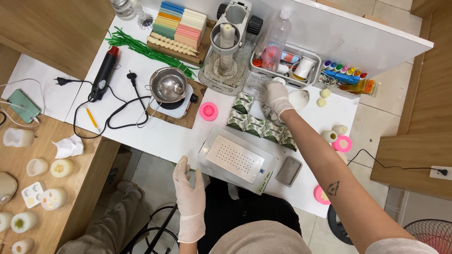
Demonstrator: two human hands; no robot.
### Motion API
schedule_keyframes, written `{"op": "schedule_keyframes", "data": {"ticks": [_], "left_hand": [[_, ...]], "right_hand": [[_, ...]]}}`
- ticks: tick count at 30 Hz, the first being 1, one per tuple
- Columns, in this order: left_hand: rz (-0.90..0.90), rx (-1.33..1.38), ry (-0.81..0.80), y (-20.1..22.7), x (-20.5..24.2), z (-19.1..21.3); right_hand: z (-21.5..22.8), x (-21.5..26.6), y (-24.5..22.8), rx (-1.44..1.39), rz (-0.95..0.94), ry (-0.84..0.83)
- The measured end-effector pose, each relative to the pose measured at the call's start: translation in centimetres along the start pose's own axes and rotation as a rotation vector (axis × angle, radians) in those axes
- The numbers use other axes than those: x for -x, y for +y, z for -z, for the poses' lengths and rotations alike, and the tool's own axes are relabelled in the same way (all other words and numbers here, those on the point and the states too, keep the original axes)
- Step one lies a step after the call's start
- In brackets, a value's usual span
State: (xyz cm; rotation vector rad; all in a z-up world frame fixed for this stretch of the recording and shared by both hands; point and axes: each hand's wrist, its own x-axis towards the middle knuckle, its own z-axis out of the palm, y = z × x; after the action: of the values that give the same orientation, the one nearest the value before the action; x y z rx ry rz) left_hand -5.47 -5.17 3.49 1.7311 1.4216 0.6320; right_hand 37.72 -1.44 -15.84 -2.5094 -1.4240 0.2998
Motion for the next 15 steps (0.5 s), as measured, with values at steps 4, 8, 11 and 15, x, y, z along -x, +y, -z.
{"op": "schedule_keyframes", "data": {"ticks": [4,8,11,15], "left_hand": [[-0.028,0.075,-0.022,1.2,-1.3,-1.2],[0.211,0.479,-0.256,3.1,-3.2,-2.9],[0.162,0.737,-0.462,4.3,-4.7,-5.2],[0.058,0.981,-0.688,7.5,-5.9,-7.8]], "right_hand": [[7.2,1.6,-2.8,-0.141,-0.015,0.297],[13.1,5.2,-6.1,-1.004,-0.222,0.314],[16.2,10.4,-10.0,-1.406,-0.338,0.174],[16.6,17.5,-15.6,-1.809,-0.447,0.11]]}}
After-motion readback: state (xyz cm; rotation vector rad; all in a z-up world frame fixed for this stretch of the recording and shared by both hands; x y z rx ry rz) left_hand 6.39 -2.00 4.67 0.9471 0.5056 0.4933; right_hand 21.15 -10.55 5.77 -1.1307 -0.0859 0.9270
